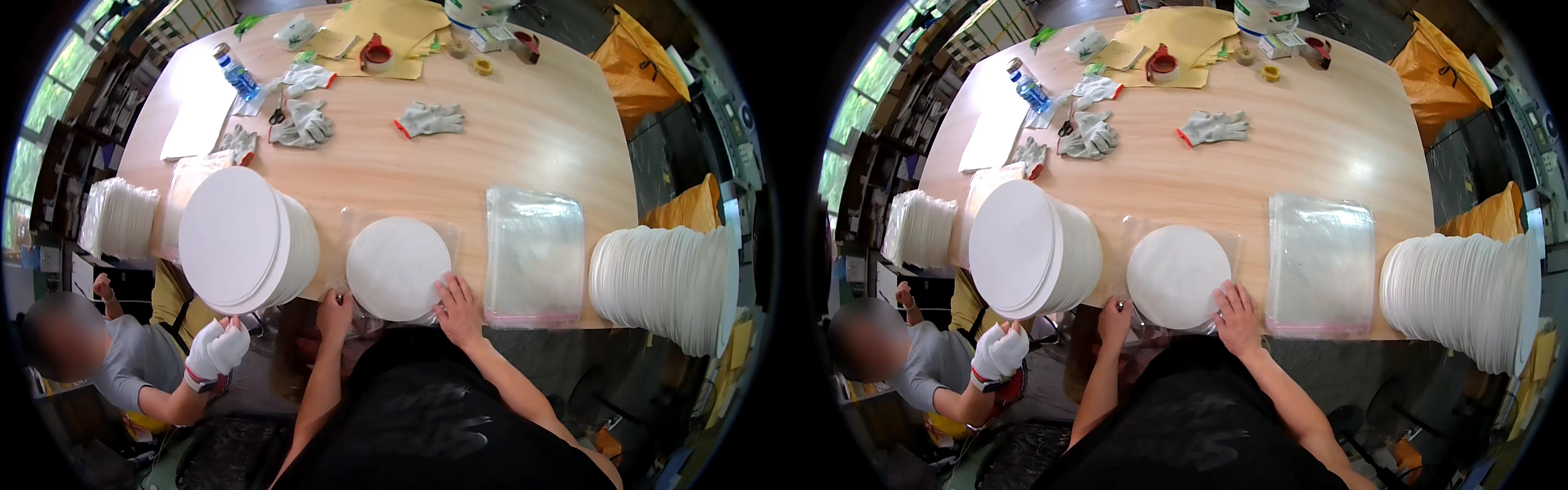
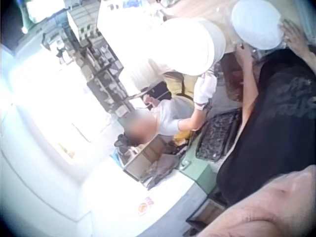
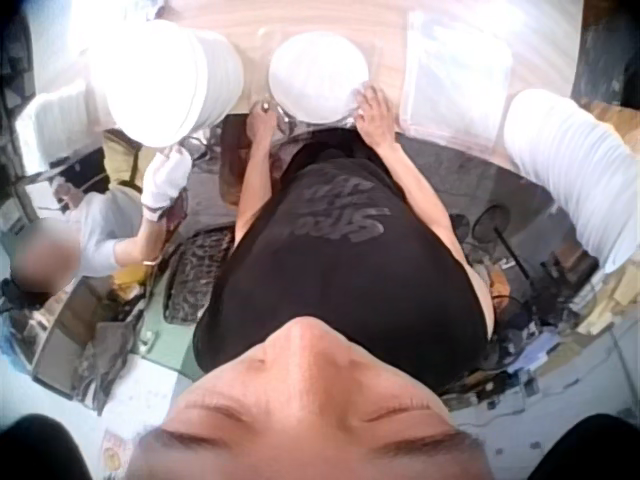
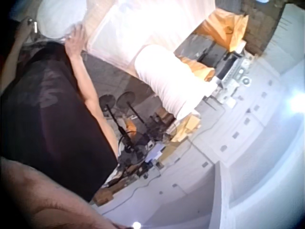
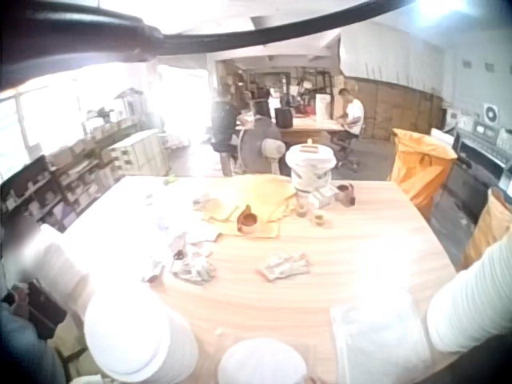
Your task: The person places white circular paper discs into plastic bags and seals the bags by hand while standing at a large work table.
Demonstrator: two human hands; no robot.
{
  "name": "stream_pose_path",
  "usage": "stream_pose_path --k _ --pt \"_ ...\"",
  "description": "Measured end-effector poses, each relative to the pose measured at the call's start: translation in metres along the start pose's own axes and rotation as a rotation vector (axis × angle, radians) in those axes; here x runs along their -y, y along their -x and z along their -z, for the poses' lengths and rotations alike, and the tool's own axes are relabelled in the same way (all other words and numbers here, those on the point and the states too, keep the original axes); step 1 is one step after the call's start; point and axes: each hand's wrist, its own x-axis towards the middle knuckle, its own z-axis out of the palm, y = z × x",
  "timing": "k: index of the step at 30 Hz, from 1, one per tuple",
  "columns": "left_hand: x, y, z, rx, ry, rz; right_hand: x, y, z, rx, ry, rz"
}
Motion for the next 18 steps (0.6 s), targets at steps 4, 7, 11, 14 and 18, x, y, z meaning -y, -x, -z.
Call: stream_pose_path --k 4,7,11,14,18 --pt "0.012 -0.005 -0.006 -0.042 0.107 -0.063 -0.003 -0.003 0.0 0.033 0.033 0.021" --pt "0.007 -0.005 0.0 -0.047 0.152 -0.081 -0.002 -0.001 0.001 0.064 0.065 -0.002" --pt "0.007 -0.007 0.002 0.022 0.153 -0.007 -0.003 0.0 -0.002 0.073 0.088 -0.026" --pt "0.023 -0.016 -0.006 0.003 0.16 -0.039 -0.001 -0.004 -0.004 0.075 0.088 0.004" --pt "0.02 -0.015 -0.007 -0.02 0.149 -0.042 -0.006 -0.003 -0.008 0.113 0.092 -0.021"
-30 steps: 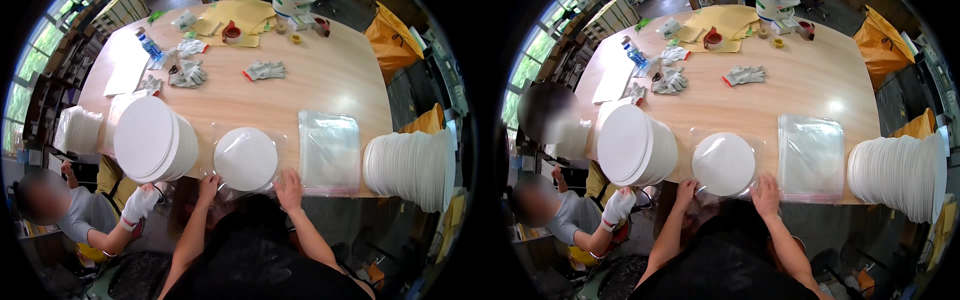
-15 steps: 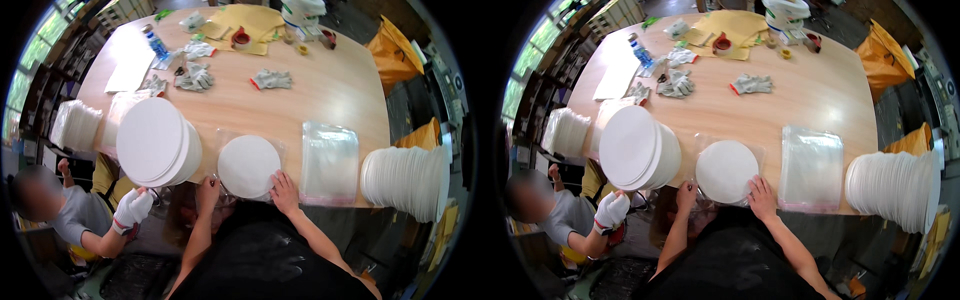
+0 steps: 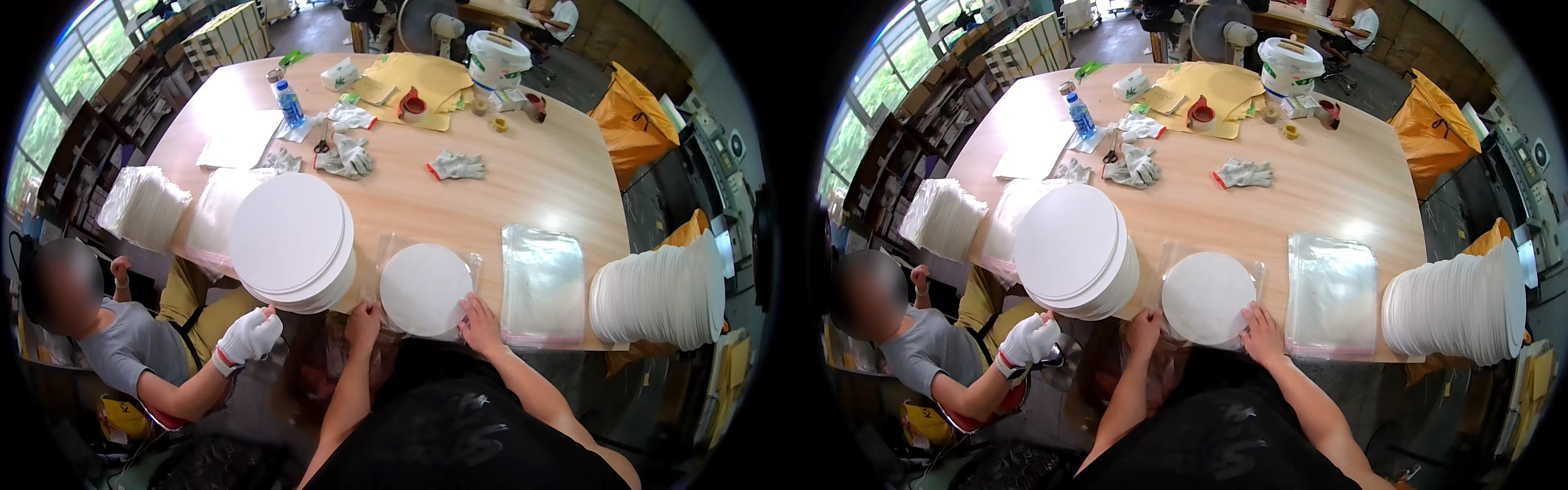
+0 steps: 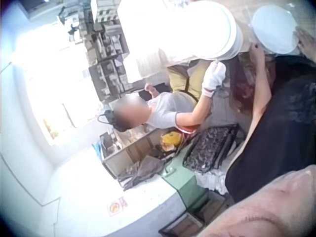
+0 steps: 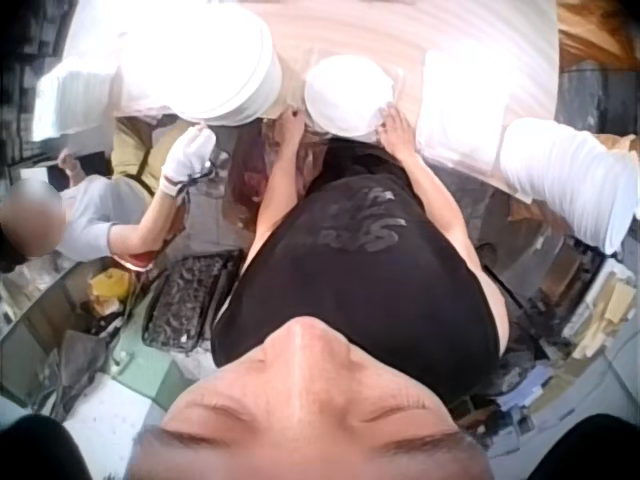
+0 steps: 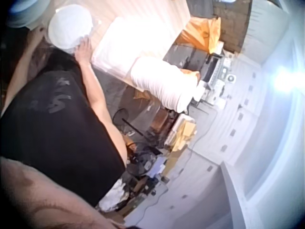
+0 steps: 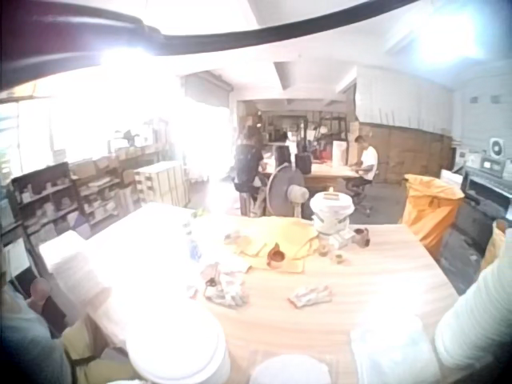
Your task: The person places white circular paper discs into plastic bags and seals the bags by hand while standing at a large work table.
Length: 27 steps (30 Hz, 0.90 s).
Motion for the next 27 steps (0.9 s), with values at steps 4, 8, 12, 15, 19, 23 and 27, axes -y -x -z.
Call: stream_pose_path --k 4,8,12,15,19,23,27 --pt "0.005 -0.002 -0.005 -0.06 0.035 -0.108 -0.005 -0.006 -0.001 0.088 0.016 -0.041" --pt "0.015 0.002 0.003 0.158 0.288 -0.022 -0.008 -0.013 0.006 0.187 0.004 -0.048" --pt "0.01 0.036 0.008 0.252 0.409 -0.179 -0.035 -0.016 0.007 0.221 -0.067 -0.015" --pt "-0.011 0.052 0.004 0.467 0.538 -0.172 -0.062 -0.01 0.013 0.126 -0.294 -0.108" --pt "-0.076 0.052 -0.018 0.741 0.95 -0.053 -0.094 0.025 0.076 0.009 -0.811 -0.421" --pt "-0.245 0.084 -0.051 1.107 1.279 -0.027 -0.166 0.066 0.1 0.027 -1.586 -0.52" --pt "-0.362 0.105 -0.097 1.423 1.461 -0.18 -0.203 0.054 0.109 0.033 -2.037 -0.279"
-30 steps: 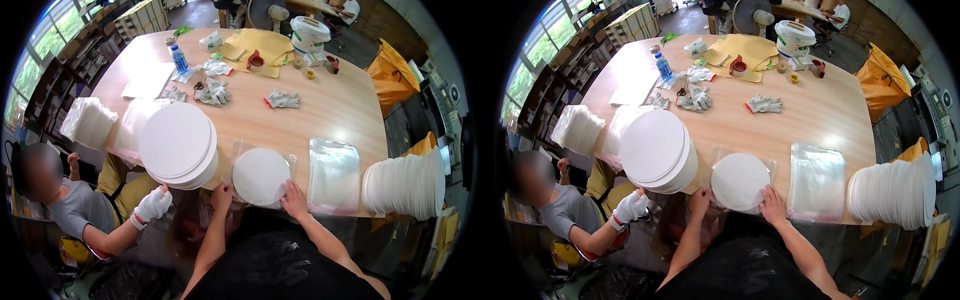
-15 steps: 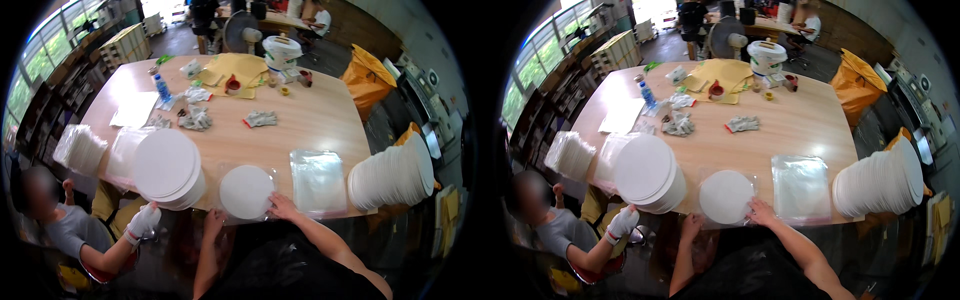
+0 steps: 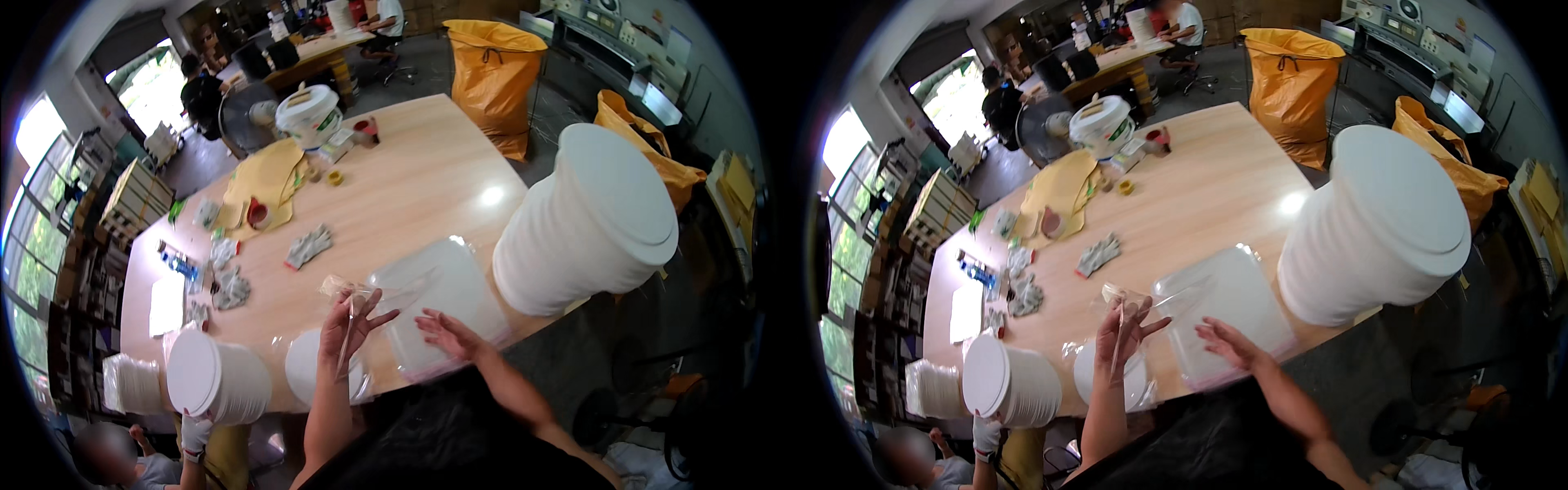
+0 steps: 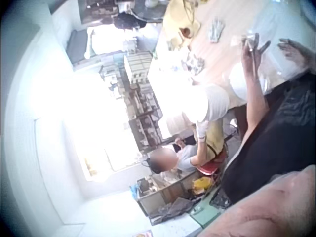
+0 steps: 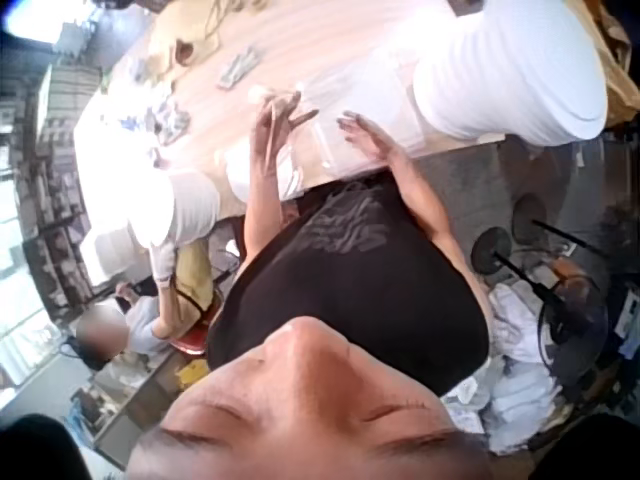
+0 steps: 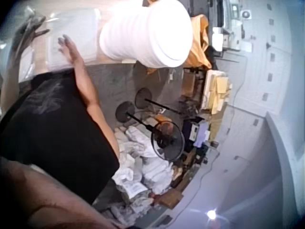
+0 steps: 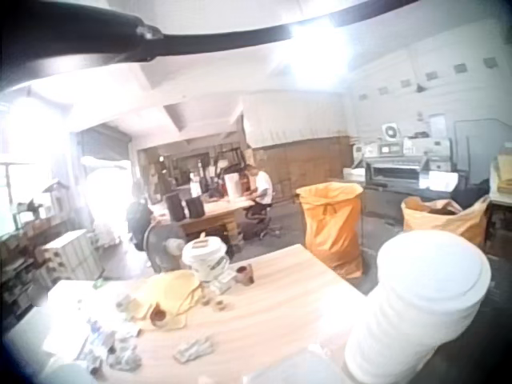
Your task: The person places white circular paper discs into plastic bags and seals the bags by hand while standing at a large work table.
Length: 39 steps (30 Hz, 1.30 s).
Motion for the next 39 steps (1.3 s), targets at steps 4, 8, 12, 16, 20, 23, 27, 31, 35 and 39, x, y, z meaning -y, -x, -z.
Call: stream_pose_path --k 4,8,12,16,20,23,27,31,35,39 --pt "0.026 -0.054 -0.008 -0.084 -0.19 0.051 0.063 0.024 -0.017 0.197 -0.282 0.115" --pt "0.071 -0.054 0.019 -0.397 -0.22 0.094 0.066 0.037 0.028 -0.13 -0.344 0.175" --pt "0.104 -0.021 0.079 -0.76 -0.282 0.371 0.027 0.025 0.1 -0.145 0.162 0.083" --pt "0.117 0.014 0.118 -0.992 -0.587 0.439 0.038 0.062 0.072 -0.291 0.209 -0.193" --pt "0.121 0.026 0.115 -0.861 -0.672 0.421 0.032 0.081 0.075 -0.236 0.046 -0.225" --pt "0.126 0.045 0.127 -0.92 -0.801 0.313 0.008 0.083 0.075 -0.142 0.107 -0.188" --pt "0.126 0.086 0.119 -0.925 -0.594 0.128 -0.008 0.097 0.068 -0.307 0.305 -0.092" --pt "0.148 0.101 0.095 -0.658 -0.353 0.18 -0.026 0.105 0.073 -0.374 0.323 0.033" --pt "0.185 0.133 0.099 -0.674 -0.523 0.233 -0.033 0.113 0.059 -0.46 0.404 0.061" --pt "0.198 0.127 0.111 -0.783 -0.612 0.115 -0.042 0.122 0.059 -0.466 0.44 0.144"
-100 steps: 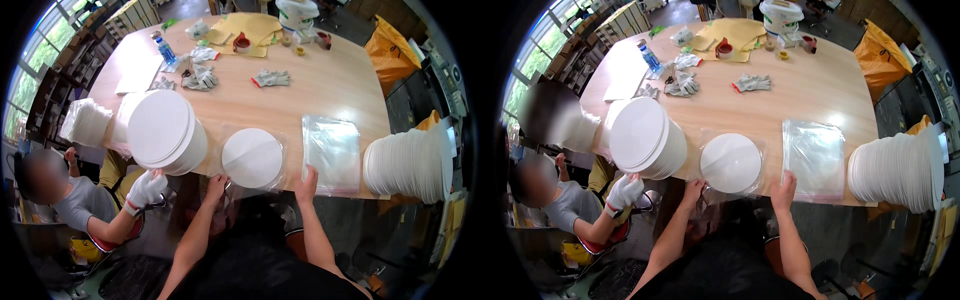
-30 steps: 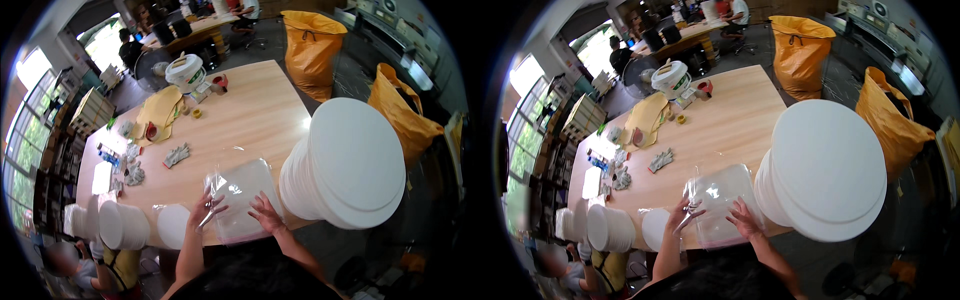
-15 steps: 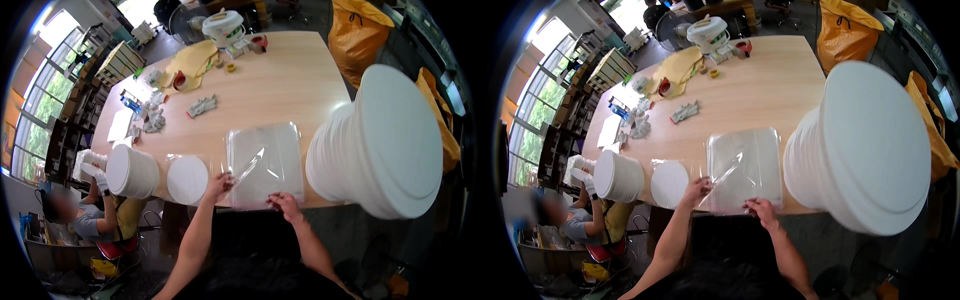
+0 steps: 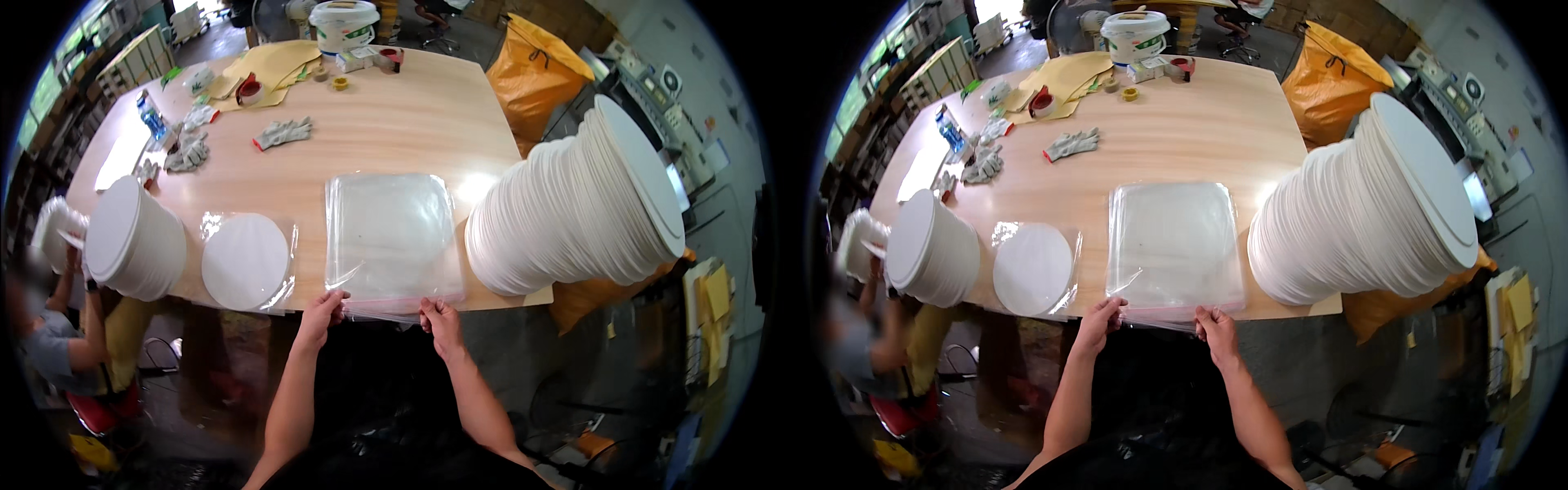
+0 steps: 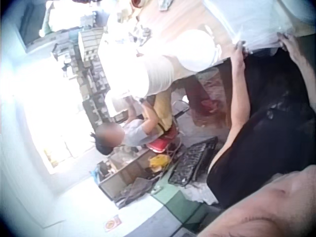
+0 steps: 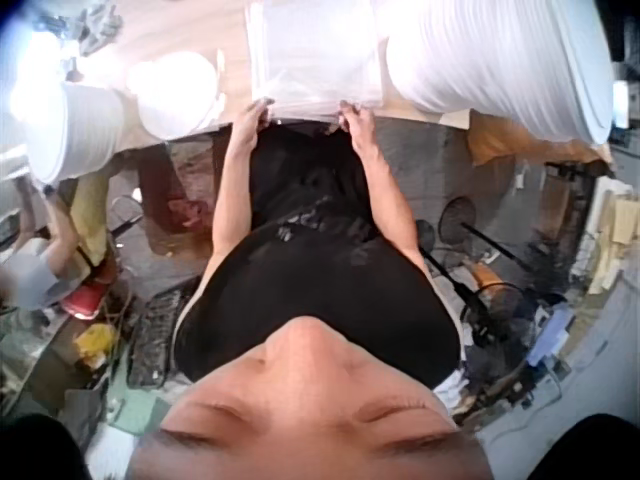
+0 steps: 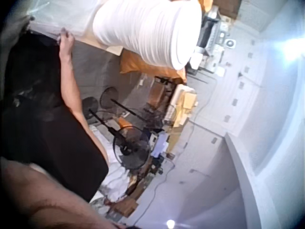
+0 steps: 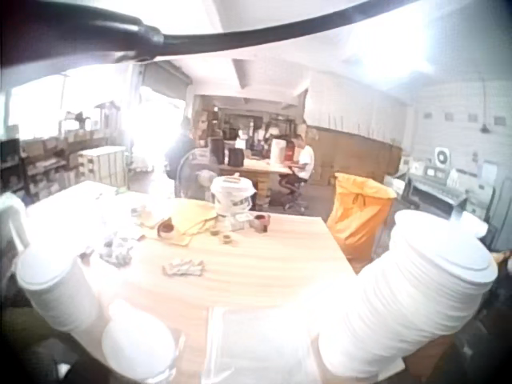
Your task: The person places white circular paper discs into plastic bags and seals the bags by hand while standing at a large work table.
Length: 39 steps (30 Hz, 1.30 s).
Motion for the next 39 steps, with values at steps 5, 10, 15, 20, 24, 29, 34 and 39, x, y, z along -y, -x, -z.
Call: stream_pose_path --k 5,10,15,20,24,29,34,39 --pt "0.016 0.008 -0.009 -0.028 0.132 -0.14 -0.016 0.006 0.015 0.066 0.014 -0.009" --pt "0.012 0.016 0.01 -0.042 0.189 -0.292 -0.01 0.008 0.016 0.183 0.071 -0.065" --pt "0.002 0.019 0.009 -0.177 -0.395 -0.575 -0.014 0.002 0.016 0.237 0.087 -0.054" --pt "-0.014 0.018 0.002 -0.315 -0.679 -0.741 -0.018 -0.001 0.019 0.056 0.1 0.028" --pt "-0.008 0.013 -0.005 -0.464 -0.849 -0.776 -0.019 -0.001 0.017 -0.056 0.242 0.037" --pt "0.004 0.007 -0.009 -0.361 -0.735 -0.735 -0.021 -0.009 0.02 -0.11 0.422 0.012" --pt "0.012 0.021 -0.005 -0.358 -0.864 -0.689 -0.008 -0.009 0.012 -0.298 0.803 0.049" --pt "0.011 0.019 -0.002 -0.247 -1.112 -0.631 -0.009 -0.003 0.01 -0.414 1.015 0.116"
